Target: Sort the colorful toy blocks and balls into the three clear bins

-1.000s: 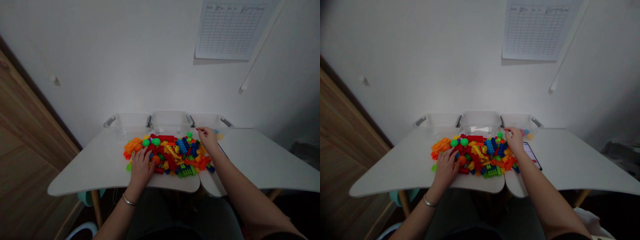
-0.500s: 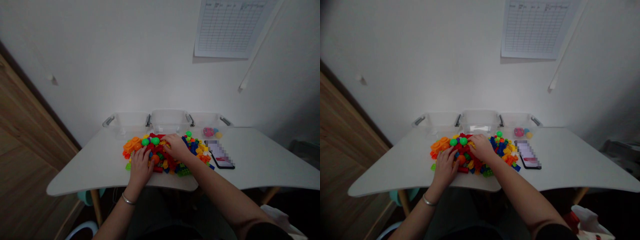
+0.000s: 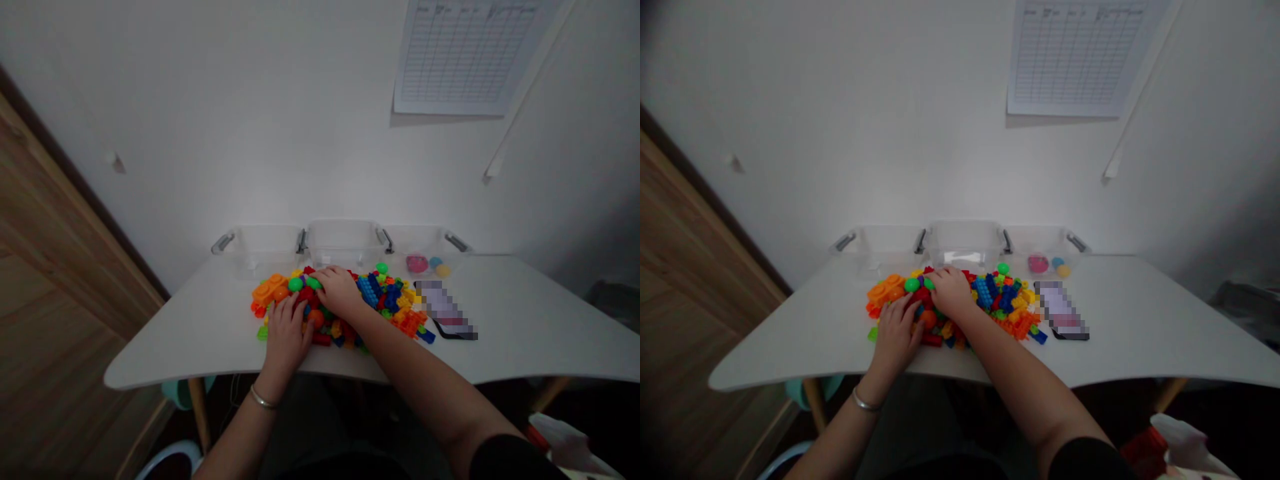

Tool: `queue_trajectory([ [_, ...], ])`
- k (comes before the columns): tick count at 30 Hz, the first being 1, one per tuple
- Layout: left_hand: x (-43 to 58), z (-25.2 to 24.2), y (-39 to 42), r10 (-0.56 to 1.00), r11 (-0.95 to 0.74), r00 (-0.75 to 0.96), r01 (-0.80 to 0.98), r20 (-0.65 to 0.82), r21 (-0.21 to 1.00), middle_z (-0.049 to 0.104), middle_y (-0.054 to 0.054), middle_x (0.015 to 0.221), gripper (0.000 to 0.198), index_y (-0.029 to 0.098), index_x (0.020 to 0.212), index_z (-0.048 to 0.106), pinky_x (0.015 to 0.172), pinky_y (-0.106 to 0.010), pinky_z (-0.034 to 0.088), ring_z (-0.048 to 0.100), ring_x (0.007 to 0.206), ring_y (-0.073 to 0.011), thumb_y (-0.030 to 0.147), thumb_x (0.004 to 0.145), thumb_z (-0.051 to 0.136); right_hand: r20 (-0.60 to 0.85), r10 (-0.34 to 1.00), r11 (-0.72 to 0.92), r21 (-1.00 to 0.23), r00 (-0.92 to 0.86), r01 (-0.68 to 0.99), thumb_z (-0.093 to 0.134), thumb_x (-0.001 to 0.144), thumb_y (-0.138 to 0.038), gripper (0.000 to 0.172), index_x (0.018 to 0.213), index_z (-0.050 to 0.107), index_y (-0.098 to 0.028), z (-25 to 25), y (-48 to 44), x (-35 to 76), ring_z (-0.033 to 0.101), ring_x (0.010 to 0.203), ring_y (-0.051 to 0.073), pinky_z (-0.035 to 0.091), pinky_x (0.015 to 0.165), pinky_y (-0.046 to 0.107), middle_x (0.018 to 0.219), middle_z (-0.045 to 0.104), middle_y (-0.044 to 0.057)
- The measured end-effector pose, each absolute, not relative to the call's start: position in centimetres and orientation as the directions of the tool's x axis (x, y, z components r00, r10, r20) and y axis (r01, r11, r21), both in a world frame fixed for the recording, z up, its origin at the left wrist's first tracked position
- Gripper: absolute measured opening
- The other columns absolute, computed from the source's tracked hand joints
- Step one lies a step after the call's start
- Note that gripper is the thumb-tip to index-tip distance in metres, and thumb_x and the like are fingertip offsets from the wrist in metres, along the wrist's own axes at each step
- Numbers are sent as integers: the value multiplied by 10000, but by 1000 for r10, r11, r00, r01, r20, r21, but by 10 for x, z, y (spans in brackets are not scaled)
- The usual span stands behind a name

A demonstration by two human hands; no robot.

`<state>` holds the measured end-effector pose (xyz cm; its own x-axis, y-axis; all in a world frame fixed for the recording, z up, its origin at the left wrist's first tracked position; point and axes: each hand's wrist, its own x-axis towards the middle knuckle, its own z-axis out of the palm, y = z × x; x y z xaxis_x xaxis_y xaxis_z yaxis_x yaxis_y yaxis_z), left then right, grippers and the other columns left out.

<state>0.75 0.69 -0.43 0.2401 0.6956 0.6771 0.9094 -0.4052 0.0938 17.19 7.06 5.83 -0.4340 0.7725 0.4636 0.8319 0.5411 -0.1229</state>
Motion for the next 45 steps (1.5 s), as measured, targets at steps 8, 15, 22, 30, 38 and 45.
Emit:
queue_trajectory([
  [8, 7, -4, 8, 706, -408, 241, 907, 666, 104, 562, -157, 1339, 389, 150, 1220, 607, 1097, -583, 320, 496, 1224, -319, 345, 912, 472, 488, 786, 521, -192, -379, 832, 590, 818, -209, 358, 1172, 618, -165, 61, 72, 173, 563, 1089, 250, 420, 1005, 380, 1141, 668, 98],
  [15, 7, -3, 7, 712, -398, 233, 911, 662, 108, 560, -149, 1344, 386, 160, 1224, 606, 1097, -580, 322, 496, 1224, -320, 343, 919, 454, 766, 635, 590, -403, -94, 699, 551, 834, -250, 391, 1218, 578, -178, 61, 57, 203, 553, 1095, 237, 448, 990, 381, 1146, 626, 109],
  [22, 8, -3, 7, 718, -393, 230, 913, 657, 111, 559, -153, 1346, 389, 166, 1225, 608, 1102, -580, 314, 490, 1231, -320, 353, 919, 459, 778, 547, 424, -577, 310, 698, 526, 840, -357, 413, 1224, 562, -209, 86, 71, 289, 583, 939, 209, 517, 839, 369, 1166, 594, 110],
  [30, 8, -3, 6, 716, -390, 237, 916, 656, 95, 555, -158, 1351, 392, 143, 1224, 606, 1104, -574, 312, 488, 1233, -315, 347, 926, 454, 540, 694, 87, -720, 477, 688, 570, 744, -371, 695, 1386, 441, -139, 86, 108, 372, 625, 917, 219, 503, 824, 363, 1154, 634, 132],
  [38, 9, -2, 5, 721, -386, 230, 917, 654, 103, 557, -154, 1349, 395, 149, 1229, 603, 1104, -568, 311, 490, 1230, -316, 352, 929, 444, 496, 749, -138, -533, 440, 835, 521, 785, -346, 659, 1406, 465, -131, 73, 119, 374, 627, 1008, 270, 459, 889, 376, 1115, 680, 148],
  [45, 8, -3, 6, 719, -397, 234, 911, 655, 110, 563, -148, 1342, 387, 170, 1224, 608, 1101, -565, 313, 496, 1230, -317, 354, 922, 451, 394, 829, -291, -303, 397, 908, 408, 886, -359, 482, 1270, 619, -157, 76, 120, 362, 628, 1064, 299, 348, 1008, 473, 1104, 705, 171],
])
